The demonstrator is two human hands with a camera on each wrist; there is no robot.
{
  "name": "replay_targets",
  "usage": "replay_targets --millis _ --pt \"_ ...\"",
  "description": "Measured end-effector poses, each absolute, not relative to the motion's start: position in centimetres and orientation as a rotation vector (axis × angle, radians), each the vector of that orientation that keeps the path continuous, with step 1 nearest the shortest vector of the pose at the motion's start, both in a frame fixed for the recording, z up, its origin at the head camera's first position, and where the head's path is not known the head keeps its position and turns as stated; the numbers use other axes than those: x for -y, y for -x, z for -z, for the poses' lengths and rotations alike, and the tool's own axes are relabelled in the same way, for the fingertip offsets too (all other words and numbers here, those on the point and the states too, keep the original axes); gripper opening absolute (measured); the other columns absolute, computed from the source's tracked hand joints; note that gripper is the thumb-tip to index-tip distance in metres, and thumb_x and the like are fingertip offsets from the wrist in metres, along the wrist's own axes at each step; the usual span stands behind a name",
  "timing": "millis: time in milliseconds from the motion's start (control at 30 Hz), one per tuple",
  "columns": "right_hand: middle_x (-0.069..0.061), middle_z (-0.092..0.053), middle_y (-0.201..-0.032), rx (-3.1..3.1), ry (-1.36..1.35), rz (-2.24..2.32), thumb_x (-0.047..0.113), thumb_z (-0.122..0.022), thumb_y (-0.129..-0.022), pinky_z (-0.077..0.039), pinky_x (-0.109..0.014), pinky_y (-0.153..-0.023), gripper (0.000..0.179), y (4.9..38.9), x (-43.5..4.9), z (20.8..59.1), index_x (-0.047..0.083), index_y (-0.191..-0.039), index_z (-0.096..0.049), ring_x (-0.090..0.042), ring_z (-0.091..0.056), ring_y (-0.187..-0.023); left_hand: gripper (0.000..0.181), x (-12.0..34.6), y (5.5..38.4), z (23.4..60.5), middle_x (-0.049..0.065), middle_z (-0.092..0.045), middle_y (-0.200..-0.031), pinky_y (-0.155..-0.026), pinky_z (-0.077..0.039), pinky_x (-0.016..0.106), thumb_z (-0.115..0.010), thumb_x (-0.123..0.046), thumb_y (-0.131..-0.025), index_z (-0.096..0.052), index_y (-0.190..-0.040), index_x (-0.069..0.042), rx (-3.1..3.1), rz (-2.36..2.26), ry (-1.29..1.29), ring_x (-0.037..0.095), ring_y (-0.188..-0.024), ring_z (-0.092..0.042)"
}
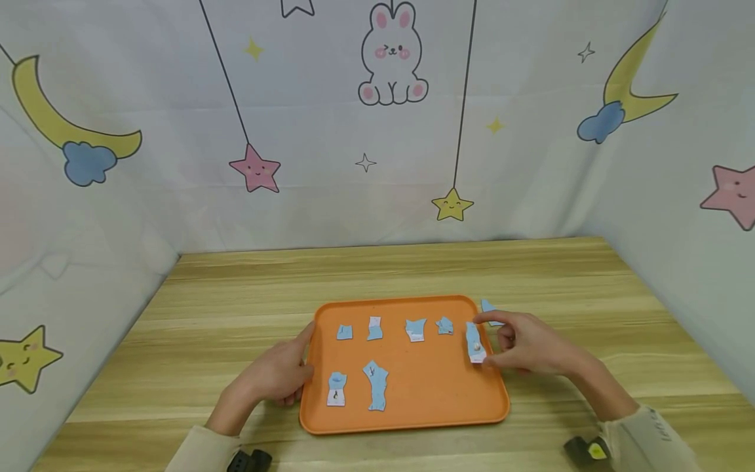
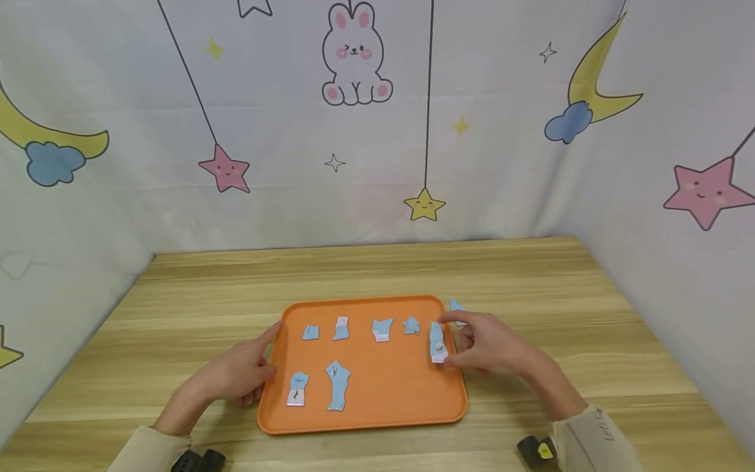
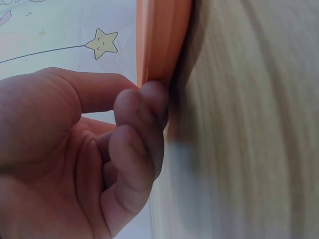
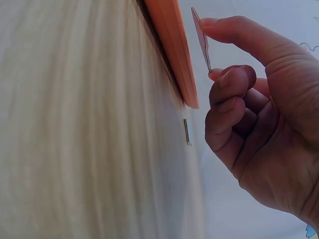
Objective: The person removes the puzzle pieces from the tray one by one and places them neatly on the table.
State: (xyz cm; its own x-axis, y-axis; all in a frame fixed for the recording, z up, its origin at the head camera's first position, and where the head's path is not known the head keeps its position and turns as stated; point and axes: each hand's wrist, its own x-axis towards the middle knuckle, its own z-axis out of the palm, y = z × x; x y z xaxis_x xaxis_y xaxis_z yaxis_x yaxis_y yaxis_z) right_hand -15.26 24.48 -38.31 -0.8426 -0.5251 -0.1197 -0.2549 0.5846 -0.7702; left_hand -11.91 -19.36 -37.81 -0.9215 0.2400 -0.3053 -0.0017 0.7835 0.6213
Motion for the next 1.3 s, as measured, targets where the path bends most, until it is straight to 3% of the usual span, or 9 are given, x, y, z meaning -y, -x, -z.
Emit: replay_targets --millis 1300 --pt "0.005 -0.049 -0.06 -2.447 0.587 1.221 0.015 -0.08 -0.091 -0.049 -0.029 -0.046 0.07 16.3 -28.2 38.6 -0.008 -0.149 -0.048 -0.005 -0.044 -0.043 0.081 19.4 11.9 37.8 0.007 -0.06 -0.055 -0.04 -0.042 0.025 -0.054 0.0 -0.098 -0.017 -0.169 -0.002 -2.59 -0.93 -0.177 0.014 -0.04 -0.05"
